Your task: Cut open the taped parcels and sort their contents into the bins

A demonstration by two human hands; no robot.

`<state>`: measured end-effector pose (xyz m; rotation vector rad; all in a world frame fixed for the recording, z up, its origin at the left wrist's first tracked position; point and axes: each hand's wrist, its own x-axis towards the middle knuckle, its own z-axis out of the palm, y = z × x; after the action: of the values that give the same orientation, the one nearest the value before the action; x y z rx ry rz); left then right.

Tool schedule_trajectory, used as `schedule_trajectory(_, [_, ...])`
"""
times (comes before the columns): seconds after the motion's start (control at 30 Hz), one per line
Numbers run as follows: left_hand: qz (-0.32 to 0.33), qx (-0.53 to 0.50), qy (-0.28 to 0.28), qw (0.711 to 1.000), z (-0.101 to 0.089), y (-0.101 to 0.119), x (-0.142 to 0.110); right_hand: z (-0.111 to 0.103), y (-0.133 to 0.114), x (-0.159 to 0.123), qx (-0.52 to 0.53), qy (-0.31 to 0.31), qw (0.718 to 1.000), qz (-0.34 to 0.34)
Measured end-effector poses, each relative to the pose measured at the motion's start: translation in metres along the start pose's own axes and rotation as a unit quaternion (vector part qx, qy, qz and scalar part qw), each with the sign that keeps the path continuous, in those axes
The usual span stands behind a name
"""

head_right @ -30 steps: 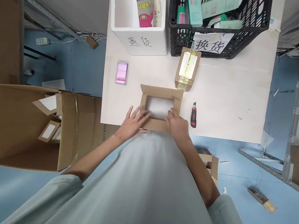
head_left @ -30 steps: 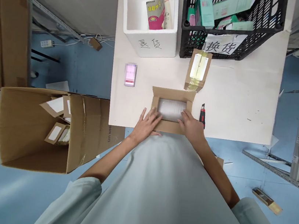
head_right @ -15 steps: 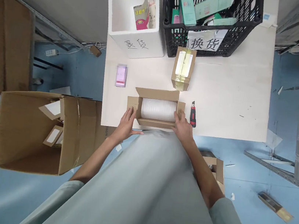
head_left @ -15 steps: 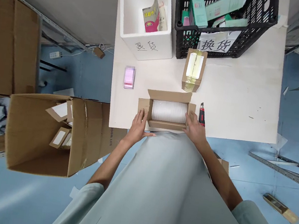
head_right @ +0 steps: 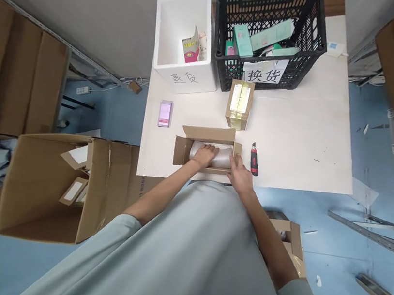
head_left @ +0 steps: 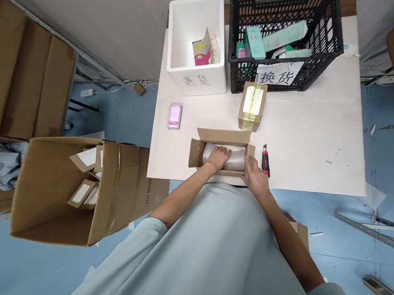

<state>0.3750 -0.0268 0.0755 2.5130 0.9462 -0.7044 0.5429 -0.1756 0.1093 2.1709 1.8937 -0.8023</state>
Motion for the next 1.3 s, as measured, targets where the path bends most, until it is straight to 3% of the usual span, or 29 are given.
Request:
schedule_trajectory(0.3, [-0.019, 0.009, -0.051, 0.998, -0.013, -0.008, 0.007, -0.004, -0.004, 0.0, 0.003, 0.001, 1.0, 0.007])
schedule_trajectory(0.6, [-0.018, -0.013, -0.025, 0.999, -0.032, -0.011, -0.032, 0.001, 0.006, 0.0, -0.006, -0.013, 1.0, -0.014])
schedule_trajectory(0.77, [-0.031, -0.039, 0.012, 0.999, -0.057, -0.003, -0.065, 0.002, 0.003, -0.003, 0.013, 0.023, 0.999, -0.027])
schedule_trajectory(0.87, [-0.048, -0.056, 0.036, 0.997, -0.076, -0.004, -0.085, 0.001, 0.006, -0.003, 0.077, 0.059, 0.995, -0.019])
schedule_trajectory(1.03, [-0.082, -0.09, 0.087, 0.989, -0.1, -0.01, -0.111, -0.009, 0.015, 0.005, 0.183, 0.065, 0.981, 0.027])
schedule_trajectory(1.2, [-0.07, -0.145, 0.166, 0.973, -0.108, -0.009, -0.126, -0.032, 0.007, 0.01, 0.261, 0.122, 0.958, -0.015])
schedule_trajectory(1.3, [-0.034, -0.214, 0.253, 0.943, -0.115, -0.003, -0.136, -0.05, -0.009, 0.013, 0.316, 0.141, 0.937, -0.047])
